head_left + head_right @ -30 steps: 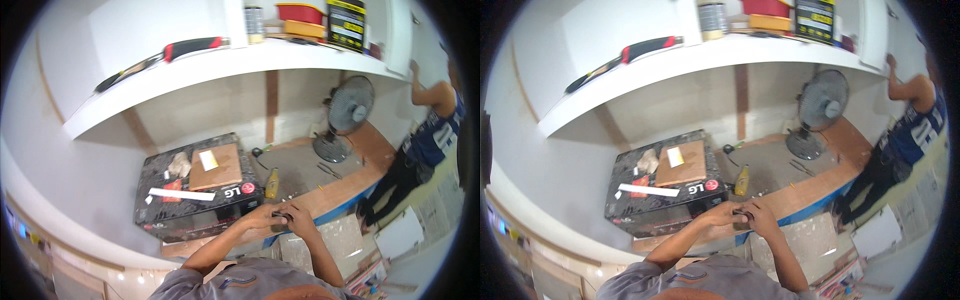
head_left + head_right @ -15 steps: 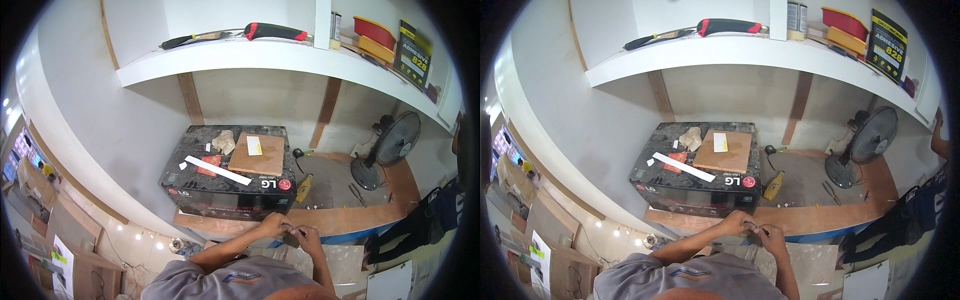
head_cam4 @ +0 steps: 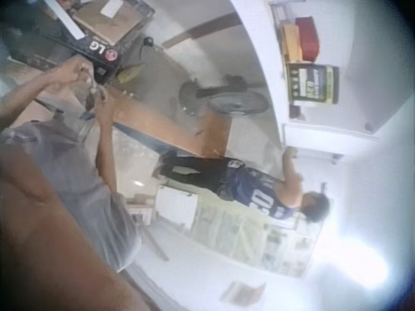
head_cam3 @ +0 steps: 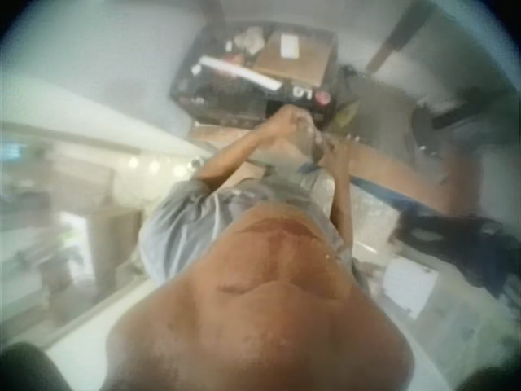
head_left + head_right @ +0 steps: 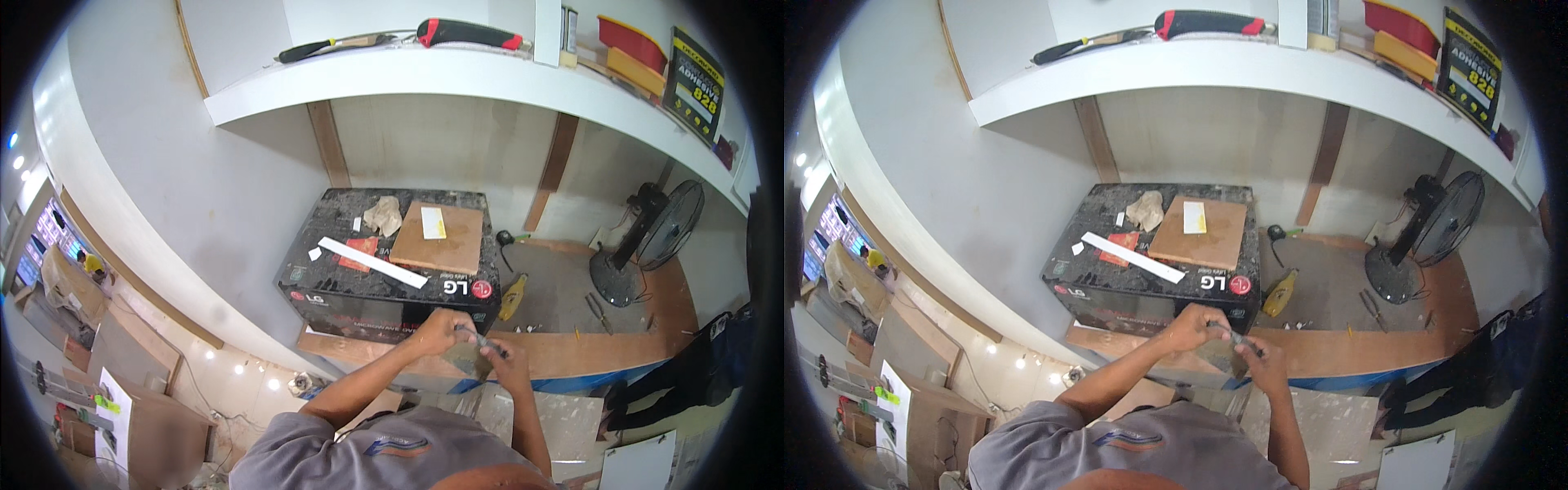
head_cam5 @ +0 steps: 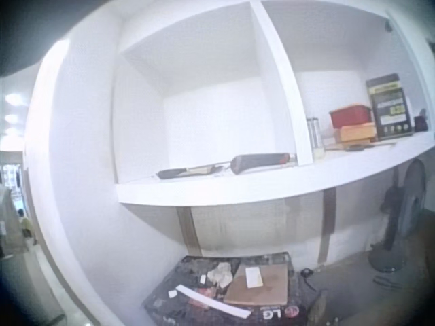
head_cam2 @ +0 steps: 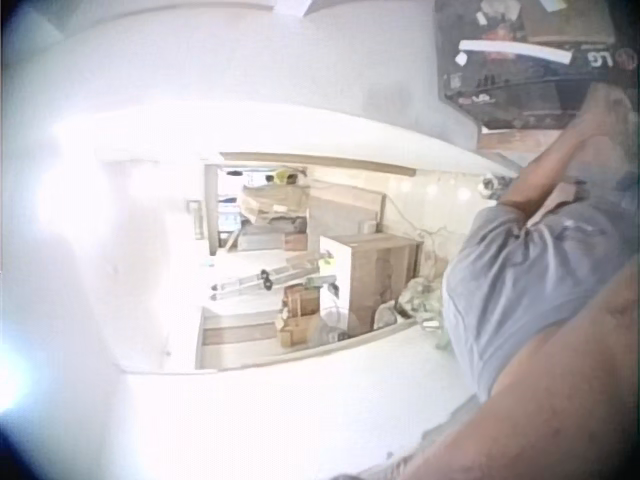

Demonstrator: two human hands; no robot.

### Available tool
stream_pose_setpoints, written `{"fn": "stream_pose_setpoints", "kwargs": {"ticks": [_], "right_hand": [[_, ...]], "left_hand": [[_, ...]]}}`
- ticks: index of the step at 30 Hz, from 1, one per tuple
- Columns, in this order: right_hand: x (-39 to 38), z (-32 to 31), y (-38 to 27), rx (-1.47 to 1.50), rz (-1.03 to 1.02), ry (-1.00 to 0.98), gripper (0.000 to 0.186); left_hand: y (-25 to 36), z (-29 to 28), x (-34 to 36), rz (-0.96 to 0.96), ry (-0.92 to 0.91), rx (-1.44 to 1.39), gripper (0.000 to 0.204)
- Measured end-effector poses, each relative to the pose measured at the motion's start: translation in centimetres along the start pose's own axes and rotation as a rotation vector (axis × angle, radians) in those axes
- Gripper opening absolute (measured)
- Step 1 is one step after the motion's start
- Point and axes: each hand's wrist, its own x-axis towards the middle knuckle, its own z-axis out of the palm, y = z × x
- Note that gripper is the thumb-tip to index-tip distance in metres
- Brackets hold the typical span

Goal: The person applies a flexible edge trim to the front edge of a white shelf. They use a utility knife to cut the trim to length, then press it into place along the shelf edge. The person also uses a sanding block to smooth the applied trim.

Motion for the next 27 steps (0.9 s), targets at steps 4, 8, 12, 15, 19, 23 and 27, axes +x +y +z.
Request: {"fn": "stream_pose_setpoints", "kwargs": {"ticks": [4, 8, 12, 15, 19, 23, 27], "right_hand": [[1.0, -1.2, 0.5, 0.071, -0.02, 0.021, 0.03], [4.8, -7.9, 1.9, -0.314, -0.086, 0.414, 0.035], [13.4, -17.7, 8.0, -0.265, 0.088, 0.493, 0.041], [17.6, -20.5, 15.4, -0.479, -0.004, 0.605, 0.047], [17.6, -14.6, 8.9, -0.402, -0.132, 0.618, 0.054], [14.5, -12.2, -8.5, -0.323, -0.391, 0.566, 0.042], [12.9, -7.6, -26.2, -0.468, -0.879, 0.504, 0.029]], "left_hand": [[5.6, -4.9, 0.1, 0.049, -0.128, 0.096, 0.016], [14.1, -20.8, 2.8, 0.241, 0.421, 0.311, 0.036], [28.1, -38.2, 9.2, 0.475, 1.122, 1.255, 0.039], [31.3, -46.9, 12.9, 0.021, 0.833, 1.348, 0.055], [30.0, -48.2, 13.5, -0.186, 0.517, 1.199, 0.061], [28.2, -49.8, 15.3, -0.087, 0.434, 1.228, 0.049], [28.1, -52.0, 15.0, 0.132, 0.546, 1.384, 0.04]]}}
